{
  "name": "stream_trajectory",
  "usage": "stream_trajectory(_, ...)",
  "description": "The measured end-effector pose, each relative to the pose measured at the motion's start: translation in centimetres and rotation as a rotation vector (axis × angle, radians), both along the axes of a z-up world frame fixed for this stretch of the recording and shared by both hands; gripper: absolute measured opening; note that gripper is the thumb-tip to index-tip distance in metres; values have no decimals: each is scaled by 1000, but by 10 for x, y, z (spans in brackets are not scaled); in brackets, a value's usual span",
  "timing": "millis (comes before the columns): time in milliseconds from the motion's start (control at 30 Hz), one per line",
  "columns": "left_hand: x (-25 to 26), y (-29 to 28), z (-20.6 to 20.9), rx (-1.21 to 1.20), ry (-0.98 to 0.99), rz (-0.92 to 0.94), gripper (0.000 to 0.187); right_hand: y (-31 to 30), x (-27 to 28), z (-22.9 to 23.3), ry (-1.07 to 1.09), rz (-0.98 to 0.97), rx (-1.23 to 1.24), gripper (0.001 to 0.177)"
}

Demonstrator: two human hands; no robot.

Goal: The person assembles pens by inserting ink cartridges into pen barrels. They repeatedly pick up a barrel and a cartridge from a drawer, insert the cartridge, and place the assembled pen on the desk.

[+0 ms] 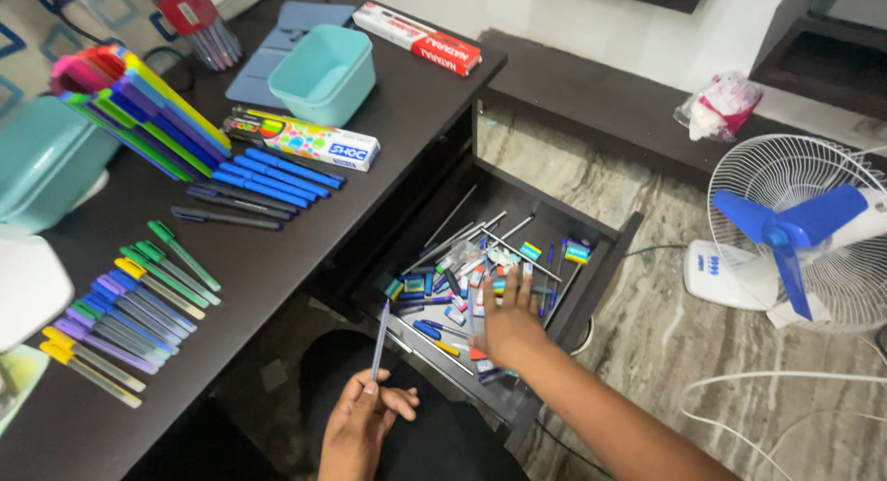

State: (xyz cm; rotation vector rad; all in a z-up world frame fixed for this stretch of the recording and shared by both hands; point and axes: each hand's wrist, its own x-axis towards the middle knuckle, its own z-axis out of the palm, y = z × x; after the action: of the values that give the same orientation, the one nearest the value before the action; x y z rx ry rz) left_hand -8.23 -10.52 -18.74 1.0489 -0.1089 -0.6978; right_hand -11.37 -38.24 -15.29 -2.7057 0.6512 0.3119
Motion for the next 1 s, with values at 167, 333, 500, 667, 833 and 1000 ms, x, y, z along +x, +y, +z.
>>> stream_trajectory(167, 5, -2, -19, -50, -15, -2, 32, 2, -12, 0, -231, 331, 170, 65)
stream_trajectory(333, 2, -4, -15, -33, -3, 18, 31, -1, -8, -7, -397, 317, 187, 43)
stream_trajectory(500, 1, -8, 0, -5, -36, 7, 31, -19, 38, -11, -468, 182, 151, 47)
stream_trajectory(667, -1, -9, 20, 26, 22, 13, 30, -26, 73, -24, -607, 284, -34, 42)
stream_trajectory(833, -7, -6, 41, 64, 21, -2, 31, -33, 71, -43, -469, 226, 32, 30)
stream_trajectory(1000, -11, -5, 52, 46, -63, -25, 31, -36, 51, -43, -724, 135, -32, 34)
